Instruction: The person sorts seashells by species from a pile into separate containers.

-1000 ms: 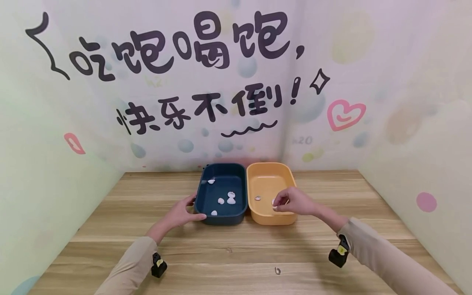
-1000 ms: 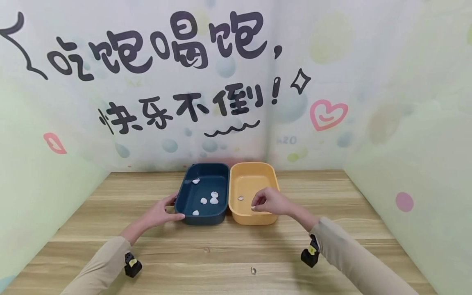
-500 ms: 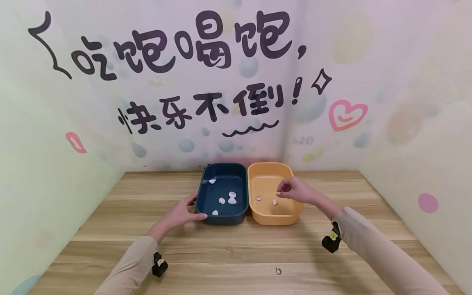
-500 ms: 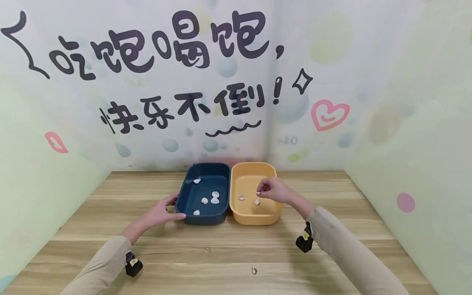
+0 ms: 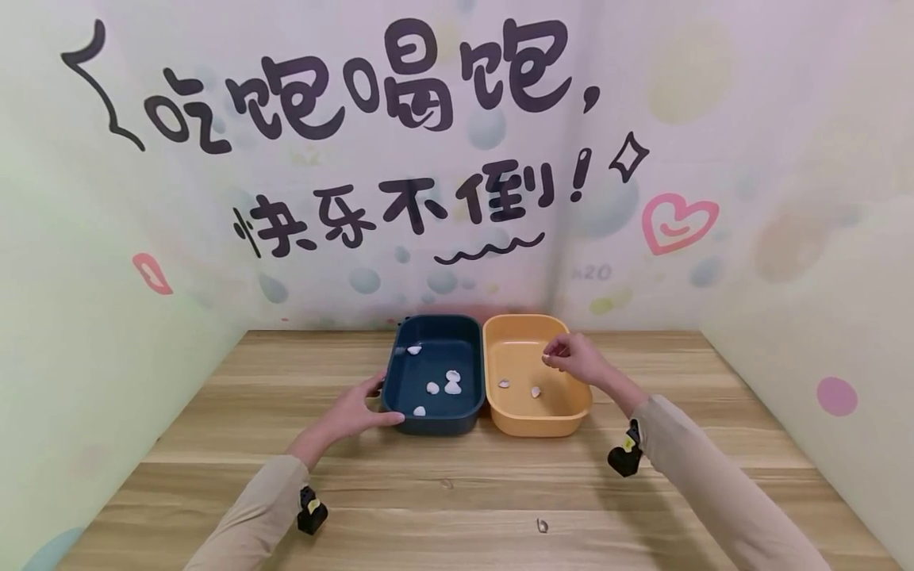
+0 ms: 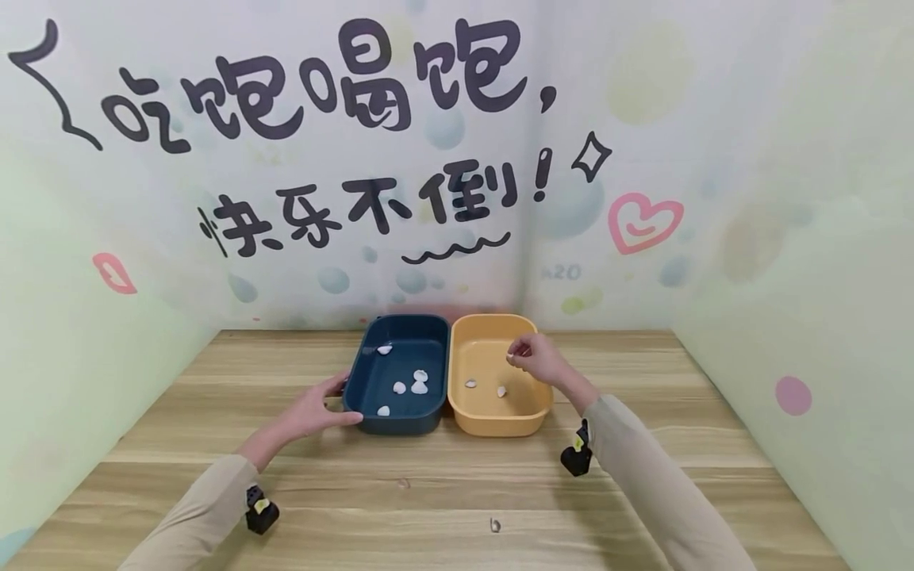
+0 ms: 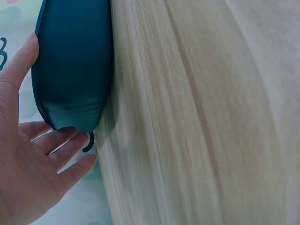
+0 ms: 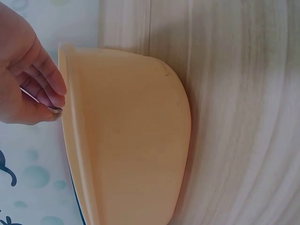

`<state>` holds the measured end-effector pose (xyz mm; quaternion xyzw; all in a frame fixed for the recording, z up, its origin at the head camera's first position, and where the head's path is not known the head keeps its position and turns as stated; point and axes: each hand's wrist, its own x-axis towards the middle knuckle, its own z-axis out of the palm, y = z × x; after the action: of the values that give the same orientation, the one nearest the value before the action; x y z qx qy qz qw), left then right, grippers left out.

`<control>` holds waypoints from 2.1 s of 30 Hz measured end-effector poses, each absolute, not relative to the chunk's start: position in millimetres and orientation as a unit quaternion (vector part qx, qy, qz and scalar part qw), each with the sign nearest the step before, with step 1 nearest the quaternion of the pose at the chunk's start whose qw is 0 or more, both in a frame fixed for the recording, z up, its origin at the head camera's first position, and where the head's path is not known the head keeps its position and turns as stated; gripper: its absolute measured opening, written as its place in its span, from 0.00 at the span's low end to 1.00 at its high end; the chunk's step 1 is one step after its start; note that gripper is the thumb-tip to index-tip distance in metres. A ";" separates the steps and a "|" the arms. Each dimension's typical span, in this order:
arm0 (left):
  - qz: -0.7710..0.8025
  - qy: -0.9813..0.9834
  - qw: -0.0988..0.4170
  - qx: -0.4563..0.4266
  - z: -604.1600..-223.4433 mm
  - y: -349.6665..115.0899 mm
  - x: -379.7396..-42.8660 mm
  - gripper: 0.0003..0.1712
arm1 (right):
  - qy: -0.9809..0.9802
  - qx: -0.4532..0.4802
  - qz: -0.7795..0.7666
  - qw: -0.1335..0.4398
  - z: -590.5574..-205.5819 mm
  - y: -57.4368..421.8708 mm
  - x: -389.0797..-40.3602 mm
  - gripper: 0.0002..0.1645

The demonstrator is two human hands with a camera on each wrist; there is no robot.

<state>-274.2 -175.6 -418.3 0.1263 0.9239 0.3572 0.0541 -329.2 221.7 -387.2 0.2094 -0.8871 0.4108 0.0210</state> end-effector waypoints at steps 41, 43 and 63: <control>0.366 0.922 0.059 0.116 -420.1 -174.3 -275.1 0.52 | -0.884 0.243 0.397 0.053 -374.2 222.0 -292.0 0.11; 0.365 0.922 0.059 0.116 -419.7 -174.5 -274.8 0.52 | -0.881 0.253 0.396 0.050 -372.4 219.4 -288.4 0.11; 0.353 0.926 0.058 0.123 -419.6 -174.2 -276.3 0.52 | -0.850 0.326 0.407 -0.066 -374.4 195.9 -246.6 0.15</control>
<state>-276.3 -174.2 -419.6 0.1227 0.9255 0.3535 0.0585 -246.6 195.9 -374.4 0.3264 -0.8503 0.4075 -0.0660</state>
